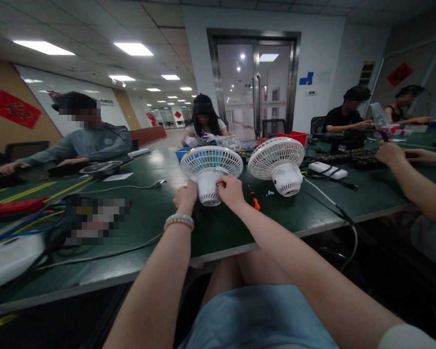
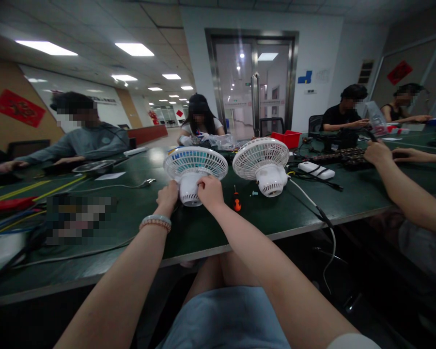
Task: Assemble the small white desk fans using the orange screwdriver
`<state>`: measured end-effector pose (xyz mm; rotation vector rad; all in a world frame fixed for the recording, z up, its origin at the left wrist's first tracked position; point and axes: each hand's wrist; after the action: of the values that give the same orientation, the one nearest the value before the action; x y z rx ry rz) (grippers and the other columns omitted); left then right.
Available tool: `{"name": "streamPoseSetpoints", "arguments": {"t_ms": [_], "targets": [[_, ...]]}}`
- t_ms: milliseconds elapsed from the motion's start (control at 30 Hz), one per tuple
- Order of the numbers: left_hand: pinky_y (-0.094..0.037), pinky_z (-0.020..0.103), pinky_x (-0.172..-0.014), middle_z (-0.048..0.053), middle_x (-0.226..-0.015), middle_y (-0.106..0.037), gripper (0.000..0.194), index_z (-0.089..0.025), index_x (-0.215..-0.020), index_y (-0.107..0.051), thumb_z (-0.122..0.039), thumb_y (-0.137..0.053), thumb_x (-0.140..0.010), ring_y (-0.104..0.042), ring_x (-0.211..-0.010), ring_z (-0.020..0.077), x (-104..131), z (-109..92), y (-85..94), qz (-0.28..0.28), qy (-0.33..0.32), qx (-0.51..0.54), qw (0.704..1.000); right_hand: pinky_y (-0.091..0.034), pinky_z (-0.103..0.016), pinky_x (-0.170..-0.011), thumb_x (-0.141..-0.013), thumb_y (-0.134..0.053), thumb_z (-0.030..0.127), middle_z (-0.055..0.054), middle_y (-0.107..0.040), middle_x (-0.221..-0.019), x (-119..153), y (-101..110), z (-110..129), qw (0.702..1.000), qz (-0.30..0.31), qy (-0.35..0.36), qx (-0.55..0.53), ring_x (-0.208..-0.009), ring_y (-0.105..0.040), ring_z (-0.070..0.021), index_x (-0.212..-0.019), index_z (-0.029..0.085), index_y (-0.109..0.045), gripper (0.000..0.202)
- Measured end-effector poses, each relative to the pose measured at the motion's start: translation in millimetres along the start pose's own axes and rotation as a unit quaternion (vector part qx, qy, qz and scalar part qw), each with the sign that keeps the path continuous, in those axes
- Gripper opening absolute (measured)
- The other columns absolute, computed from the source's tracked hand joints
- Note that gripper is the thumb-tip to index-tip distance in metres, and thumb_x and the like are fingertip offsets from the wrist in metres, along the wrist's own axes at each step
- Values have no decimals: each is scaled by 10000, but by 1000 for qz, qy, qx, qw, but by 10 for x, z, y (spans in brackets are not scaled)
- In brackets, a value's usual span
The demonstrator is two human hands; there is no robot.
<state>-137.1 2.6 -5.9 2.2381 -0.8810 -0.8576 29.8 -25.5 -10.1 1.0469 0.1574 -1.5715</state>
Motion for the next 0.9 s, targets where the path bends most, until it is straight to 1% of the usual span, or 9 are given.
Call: {"name": "streamPoseSetpoints", "arguments": {"t_ms": [133,233,333,400,467,533,600,733,900], "targets": [[-329,594,-894,243,-1310,-393,606,-110,-1269,-380,-450,-420,-770,-378,-1181,397,188,-148,118,-89,16,51,995,-361,-328,-918,-770,-444,127,-81,-568,-957,3,154,92,999,-15,33,32,-990,-473,-197,-971,167,-621,270],[-270,559,-982,183,-1369,-330,678,-139,-1334,-288,-385,-487,-734,-297,-1242,367,424,-291,263,-176,-123,46,976,-308,-384,-963,-770,-471,166,-97,-522,-1057,18,439,144,992,-95,35,73,-1079,-406,-231,-1077,186,-578,325],[-211,494,-1057,153,-1385,-318,709,-132,-1336,-279,-322,-530,-701,-270,-1275,317,713,-460,345,-190,-315,43,929,-271,-444,-977,-790,-468,247,-116,-460,-1149,61,822,65,971,-189,-18,145,-1133,-352,-265,-1135,193,-536,355],[-214,475,-1068,141,-1351,-371,619,-140,-1282,-358,-298,-521,-706,-289,-1275,294,907,-575,330,-134,-432,44,891,-272,-488,-958,-778,-487,293,-139,-419,-1199,118,1075,-84,954,-209,-74,203,-1157,-325,-298,-1204,186,-468,439],[-262,443,-1057,112,-1289,-448,472,-170,-1185,-464,-270,-490,-724,-355,-1240,261,1078,-678,268,-25,-541,35,840,-273,-497,-955,-759,-519,346,-164,-381,-1247,205,1287,-288,940,-191,-102,265,-1185,-301,-323,-1268,164,-385,557],[-317,410,-1033,99,-1223,-511,407,-184,-1121,-521,-246,-491,-719,-415,-1193,233,1205,-753,180,99,-632,13,768,-294,-467,-952,-755,-531,393,-209,-347,-1282,315,1433,-506,931,-137,-109,320,-1191,-315,-328,-1329,111,-278,688],[-351,391,-1010,92,-1154,-559,370,-190,-1075,-552,-239,-510,-711,-464,-1142,215,1275,-794,90,171,-665,-12,727,-327,-426,-935,-739,-546,458,-252,-332,-1285,423,1504,-694,918,-79,-142,362,-1173,-363,-333,-1359,59,-189,819],[-365,364,-1000,78,-1069,-592,266,-192,-981,-580,-260,-524,-730,-505,-1077,194,1268,-787,-43,225,-668,-52,708,-418,-368,-811,-696,-575,528,-258,-379,-1217,524,1480,-903,897,46,-222,380,-1016,-530,-313,-1393,65,-63,982],[-442,334,-893,89,-1014,-583,215,-173,-943,-572,-270,-482,-773,-536,-991,192,1183,-699,-133,231,-640,-91,727,-442,-357,-733,-697,-577,525,-253,-391,-1179,469,1421,-1013,893,53,-227,384,-887,-598,-302,-1392,73,-55,980]]}}
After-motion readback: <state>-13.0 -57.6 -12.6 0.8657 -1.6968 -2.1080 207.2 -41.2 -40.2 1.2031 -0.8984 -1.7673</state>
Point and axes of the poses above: each hand's wrist, its own x-axis away from the middle knuckle, its own y-axis out of the back of the hand, z = x × y
